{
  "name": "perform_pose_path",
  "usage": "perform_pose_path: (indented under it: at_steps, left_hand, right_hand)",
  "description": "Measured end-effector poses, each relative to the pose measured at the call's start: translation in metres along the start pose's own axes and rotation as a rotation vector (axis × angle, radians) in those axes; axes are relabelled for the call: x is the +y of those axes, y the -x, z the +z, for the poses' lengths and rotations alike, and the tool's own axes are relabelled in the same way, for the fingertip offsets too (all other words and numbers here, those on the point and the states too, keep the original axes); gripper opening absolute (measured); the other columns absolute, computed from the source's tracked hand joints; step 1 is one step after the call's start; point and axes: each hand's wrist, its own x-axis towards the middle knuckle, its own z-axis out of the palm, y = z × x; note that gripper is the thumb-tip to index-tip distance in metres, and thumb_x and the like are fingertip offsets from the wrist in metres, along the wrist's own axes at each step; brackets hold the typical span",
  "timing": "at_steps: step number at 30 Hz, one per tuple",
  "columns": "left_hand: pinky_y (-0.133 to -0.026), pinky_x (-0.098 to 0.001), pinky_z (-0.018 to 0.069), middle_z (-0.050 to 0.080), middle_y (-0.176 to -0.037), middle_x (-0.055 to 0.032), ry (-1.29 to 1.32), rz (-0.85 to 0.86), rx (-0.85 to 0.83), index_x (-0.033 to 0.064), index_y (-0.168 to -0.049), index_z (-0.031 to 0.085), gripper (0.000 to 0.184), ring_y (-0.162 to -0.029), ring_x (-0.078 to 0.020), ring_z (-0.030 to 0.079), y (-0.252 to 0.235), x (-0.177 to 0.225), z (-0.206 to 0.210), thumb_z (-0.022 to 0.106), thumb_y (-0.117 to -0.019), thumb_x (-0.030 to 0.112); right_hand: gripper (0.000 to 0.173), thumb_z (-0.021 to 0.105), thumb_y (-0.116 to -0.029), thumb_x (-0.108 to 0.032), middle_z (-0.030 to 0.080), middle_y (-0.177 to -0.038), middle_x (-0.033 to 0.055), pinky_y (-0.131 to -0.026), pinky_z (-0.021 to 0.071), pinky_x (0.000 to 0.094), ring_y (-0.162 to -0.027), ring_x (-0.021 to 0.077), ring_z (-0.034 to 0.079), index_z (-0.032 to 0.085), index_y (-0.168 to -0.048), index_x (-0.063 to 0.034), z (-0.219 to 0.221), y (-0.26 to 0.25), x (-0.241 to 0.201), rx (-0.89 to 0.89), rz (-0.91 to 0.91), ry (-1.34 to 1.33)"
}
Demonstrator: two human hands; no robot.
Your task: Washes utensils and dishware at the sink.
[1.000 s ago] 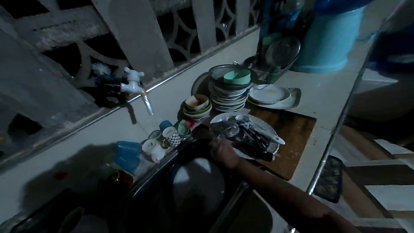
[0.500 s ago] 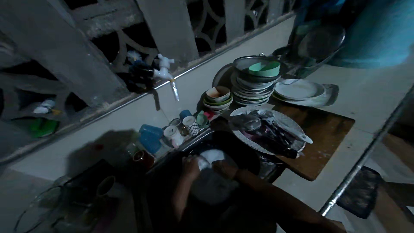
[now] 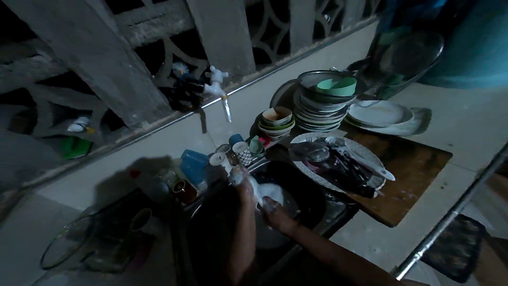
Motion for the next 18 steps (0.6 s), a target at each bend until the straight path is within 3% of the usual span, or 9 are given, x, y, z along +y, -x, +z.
perform_pose_path:
  at_steps: [2, 4, 6, 8, 10, 12, 14, 16, 18]
  left_hand:
    - [-0.046, -0.0225, 0.0475, 0.053, -0.072, -0.0013, 0.058, -0.092, 0.004, 0.0033, -0.111, 0.052, 0.016, -0.051, -0.0072, 0.050, 0.003, 0.009, 0.008, 0.042, -0.1101, 0.016]
    - [-0.047, -0.0220, 0.0509, 0.056, -0.069, -0.0024, 0.041, -0.208, -0.096, 0.0031, -0.111, 0.051, 0.019, -0.050, -0.0080, 0.055, 0.012, 0.015, 0.015, 0.041, -0.1111, 0.019]
    - [-0.067, -0.0258, 0.0536, 0.062, -0.097, -0.0099, -0.096, -0.202, -0.202, -0.0025, -0.129, 0.052, 0.025, -0.074, -0.0118, 0.061, 0.025, 0.013, 0.018, 0.050, -0.1067, 0.010]
    - [-0.088, -0.0328, 0.0519, 0.062, -0.121, -0.0173, -0.194, -0.175, -0.253, -0.0055, -0.134, 0.054, 0.034, -0.100, -0.0178, 0.060, 0.032, 0.005, 0.018, 0.057, -0.1032, 0.008]
    - [-0.092, -0.0343, 0.0519, 0.062, -0.121, -0.0180, -0.265, -0.146, -0.277, -0.0068, -0.128, 0.057, 0.029, -0.105, -0.0189, 0.060, 0.035, -0.002, 0.018, 0.058, -0.1025, 0.007]
    - [-0.096, -0.0365, 0.0525, 0.064, -0.118, -0.0210, -0.384, -0.072, -0.307, -0.0092, -0.123, 0.060, 0.026, -0.107, -0.0221, 0.062, 0.037, -0.007, 0.019, 0.056, -0.1031, 0.006]
    - [-0.107, -0.0388, 0.0467, 0.063, -0.128, -0.0246, -0.552, 0.003, -0.366, -0.0103, -0.130, 0.059, 0.031, -0.121, -0.0262, 0.061, 0.038, -0.006, 0.016, 0.051, -0.1058, 0.008]
    - [-0.114, -0.0401, 0.0410, 0.062, -0.135, -0.0259, -0.778, 0.100, -0.460, -0.0102, -0.135, 0.058, 0.035, -0.130, -0.0292, 0.058, 0.040, 0.002, 0.014, 0.051, -0.1063, 0.009]
    - [-0.116, -0.0407, 0.0388, 0.060, -0.137, -0.0274, -0.955, 0.133, -0.544, -0.0102, -0.137, 0.056, 0.038, -0.132, -0.0318, 0.056, 0.042, 0.015, 0.012, 0.056, -0.1025, 0.007]
  right_hand:
    - [0.028, 0.043, -0.1096, -0.016, 0.052, -0.077, 0.0044, -0.055, 0.0447, 0.0258, -0.059, 0.0090, 0.048, 0.057, -0.121, 0.0051, 0.003, -0.001, 0.005, 0.068, -0.029, -0.115]
    - [0.035, 0.028, -0.1121, -0.023, 0.047, -0.068, -0.0013, -0.048, 0.0415, 0.0235, -0.050, 0.0064, 0.044, 0.050, -0.123, 0.0022, 0.003, -0.006, 0.003, 0.146, -0.028, -0.324]
    - [0.052, 0.016, -0.1129, -0.035, 0.052, -0.073, 0.0027, -0.046, 0.0429, 0.0278, -0.050, 0.0102, 0.045, 0.040, -0.146, -0.0029, -0.002, -0.009, -0.008, 0.215, 0.018, -0.456]
    - [0.061, 0.007, -0.1111, -0.047, 0.053, -0.077, 0.0059, -0.047, 0.0432, 0.0309, -0.051, 0.0135, 0.047, 0.039, -0.148, -0.0105, -0.006, -0.016, -0.015, 0.270, 0.135, -0.493]
    - [0.061, 0.008, -0.1117, -0.046, 0.058, -0.105, 0.0141, -0.064, 0.0493, 0.0358, -0.077, 0.0185, 0.056, 0.036, -0.150, -0.0078, -0.011, -0.016, -0.019, 0.315, 0.171, -0.482]
    - [0.062, 0.011, -0.1128, -0.040, 0.044, -0.150, 0.0247, -0.104, 0.0468, 0.0438, -0.128, 0.0280, 0.054, 0.023, -0.159, -0.0010, -0.023, -0.014, -0.023, 0.258, 0.112, -0.457]
    - [0.058, 0.016, -0.1140, -0.033, 0.040, -0.155, 0.0273, -0.115, 0.0381, 0.0459, -0.140, 0.0316, 0.046, 0.029, -0.156, 0.0038, -0.037, -0.016, -0.032, 0.190, 0.054, -0.310]
    - [0.045, 0.031, -0.1140, -0.026, 0.061, -0.122, 0.0199, -0.095, 0.0478, 0.0372, -0.107, 0.0216, 0.059, 0.052, -0.139, 0.0050, -0.054, -0.020, -0.049, 0.228, 0.068, -0.143]
    - [0.036, 0.039, -0.1123, -0.022, 0.059, -0.091, 0.0089, -0.072, 0.0471, 0.0281, -0.074, 0.0114, 0.054, 0.062, -0.120, 0.0045, -0.072, -0.028, -0.056, 0.228, 0.079, -0.104]
